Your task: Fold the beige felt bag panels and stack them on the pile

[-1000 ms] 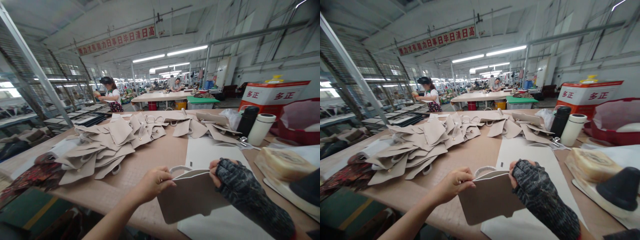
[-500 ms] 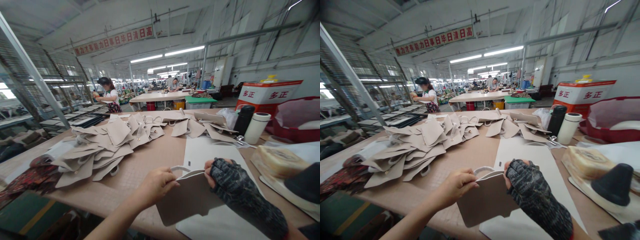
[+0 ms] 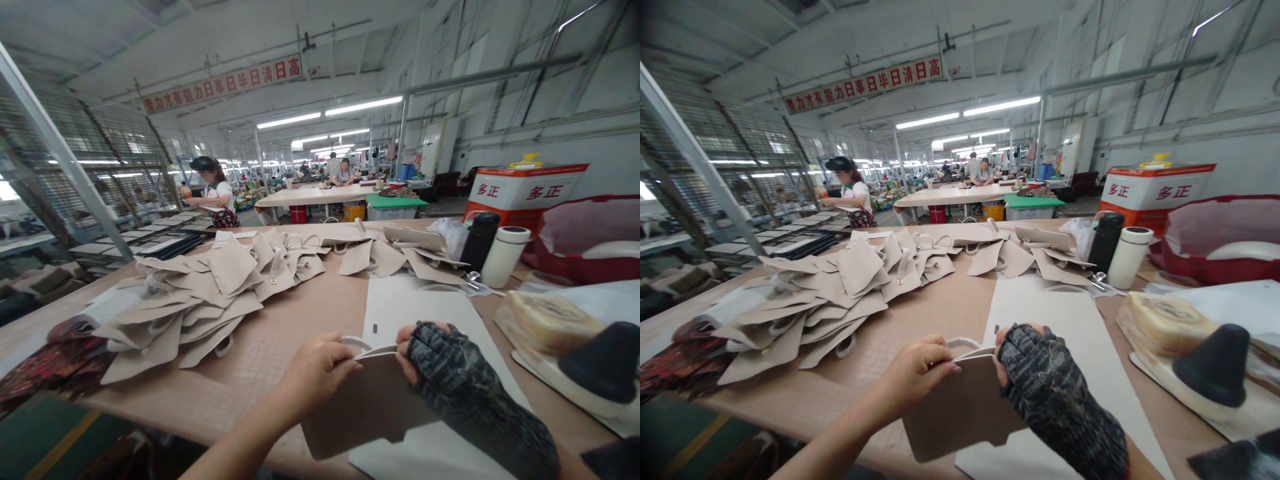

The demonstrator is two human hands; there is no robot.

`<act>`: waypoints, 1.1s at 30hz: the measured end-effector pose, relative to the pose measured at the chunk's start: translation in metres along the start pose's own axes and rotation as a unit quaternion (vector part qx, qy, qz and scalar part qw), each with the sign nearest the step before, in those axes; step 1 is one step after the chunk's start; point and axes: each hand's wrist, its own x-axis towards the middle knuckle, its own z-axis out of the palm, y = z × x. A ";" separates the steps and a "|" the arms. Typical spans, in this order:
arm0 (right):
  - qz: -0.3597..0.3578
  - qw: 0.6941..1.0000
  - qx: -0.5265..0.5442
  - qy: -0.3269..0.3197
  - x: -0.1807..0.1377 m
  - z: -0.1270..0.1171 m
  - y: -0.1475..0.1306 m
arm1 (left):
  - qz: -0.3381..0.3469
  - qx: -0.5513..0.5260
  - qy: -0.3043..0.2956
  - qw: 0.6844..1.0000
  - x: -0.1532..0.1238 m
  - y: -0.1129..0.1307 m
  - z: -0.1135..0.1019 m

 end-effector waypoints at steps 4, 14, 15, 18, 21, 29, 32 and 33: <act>0.023 0.997 0.072 -0.006 -0.002 -0.009 0.009 | 0.008 0.000 -0.004 1.000 -0.003 -0.003 -0.004; 0.347 0.862 0.342 -0.137 -0.049 -0.008 0.051 | 0.001 -0.015 -0.020 1.000 -0.013 -0.017 -0.017; 0.359 0.856 0.347 -0.133 -0.052 -0.004 0.047 | 0.001 -0.015 -0.019 1.000 -0.013 -0.016 -0.017; 0.373 0.863 0.327 -0.100 -0.050 0.001 0.035 | -0.001 -0.013 -0.025 1.000 -0.012 -0.014 -0.020; 0.358 0.872 0.323 -0.080 -0.041 -0.001 0.032 | -0.002 -0.034 -0.039 0.999 -0.012 -0.010 -0.021; 0.355 0.874 0.318 -0.091 -0.034 -0.007 0.030 | 0.021 -0.077 -0.025 0.997 -0.001 0.003 -0.002; 0.348 0.873 0.329 -0.091 -0.028 -0.011 0.023 | 0.031 -0.088 -0.016 0.996 0.005 0.007 0.004; 0.345 0.873 0.334 -0.092 -0.026 -0.012 0.021 | 0.035 -0.090 -0.014 0.995 0.006 0.008 0.005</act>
